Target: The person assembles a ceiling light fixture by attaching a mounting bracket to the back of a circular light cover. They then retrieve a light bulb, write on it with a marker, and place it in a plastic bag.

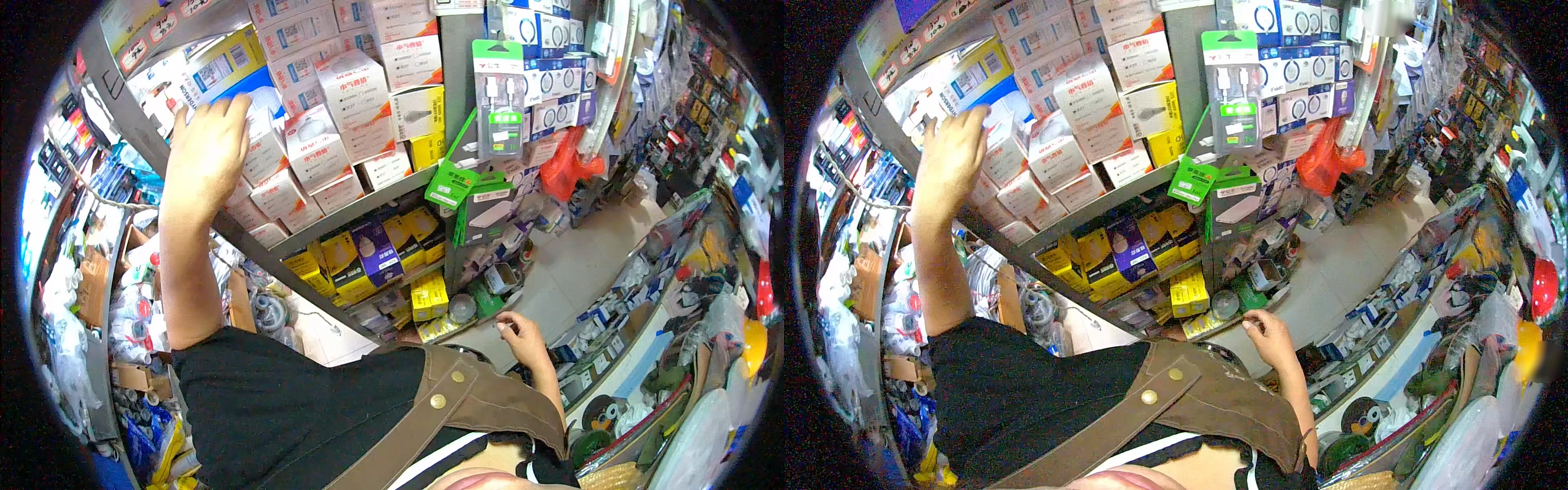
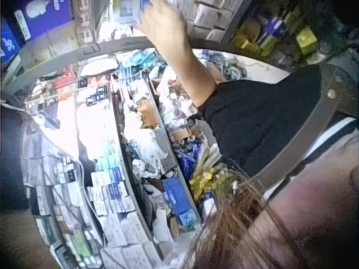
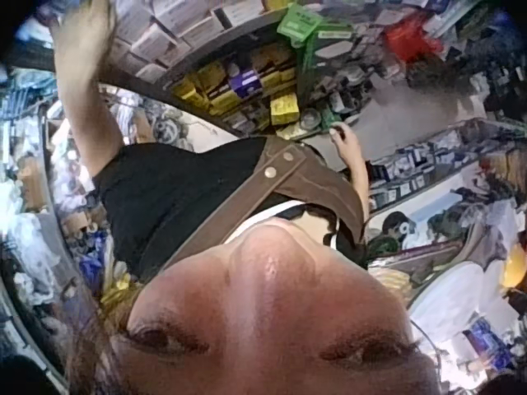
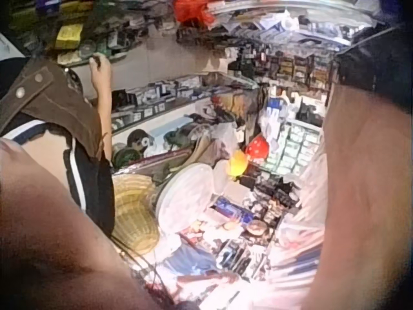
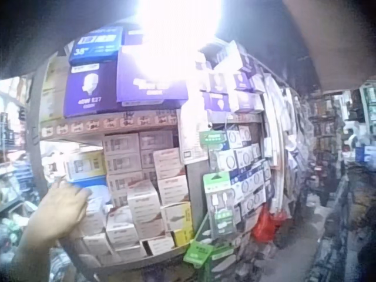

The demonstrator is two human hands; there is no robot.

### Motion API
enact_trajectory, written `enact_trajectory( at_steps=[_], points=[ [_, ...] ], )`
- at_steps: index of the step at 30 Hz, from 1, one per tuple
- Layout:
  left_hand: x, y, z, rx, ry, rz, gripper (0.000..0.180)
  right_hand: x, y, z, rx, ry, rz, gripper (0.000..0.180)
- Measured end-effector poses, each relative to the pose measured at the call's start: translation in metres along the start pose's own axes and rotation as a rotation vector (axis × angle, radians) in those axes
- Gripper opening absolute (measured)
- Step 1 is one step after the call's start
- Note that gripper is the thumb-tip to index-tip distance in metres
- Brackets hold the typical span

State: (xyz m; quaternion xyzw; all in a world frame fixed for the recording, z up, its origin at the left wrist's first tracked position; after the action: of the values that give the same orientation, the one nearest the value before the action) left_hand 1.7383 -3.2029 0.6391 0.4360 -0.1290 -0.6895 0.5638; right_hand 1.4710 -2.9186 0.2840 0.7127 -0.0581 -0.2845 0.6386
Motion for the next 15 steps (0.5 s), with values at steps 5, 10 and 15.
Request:
enact_trajectory(
  at_steps=[5,10,15],
  points=[
    [-0.026,-0.034,0.085,0.138,-0.423,-0.267,0.051,0.000,0.007,-0.001,-0.098,0.021,-0.100,0.024],
    [0.005,-0.080,0.180,0.072,-0.076,-0.390,0.062,0.007,-0.014,-0.006,-0.068,0.017,0.003,0.024],
    [0.078,-0.079,0.200,0.059,-0.226,-0.723,0.074,-0.009,-0.036,-0.028,-0.056,-0.084,-0.101,0.026]
  ],
)
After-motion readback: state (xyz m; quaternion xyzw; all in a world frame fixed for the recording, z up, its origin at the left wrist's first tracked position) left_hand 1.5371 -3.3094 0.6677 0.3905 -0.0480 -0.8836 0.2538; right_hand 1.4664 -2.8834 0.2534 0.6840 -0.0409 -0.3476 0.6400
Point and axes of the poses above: each hand's wrist, its own z-axis towards the middle knuckle, its own x-axis out of the palm, y = z × x, the point moved 2 cm from there along z, towards the middle knuckle, and after that the axes turned 7 degrees about z, right-handed, at the moved point
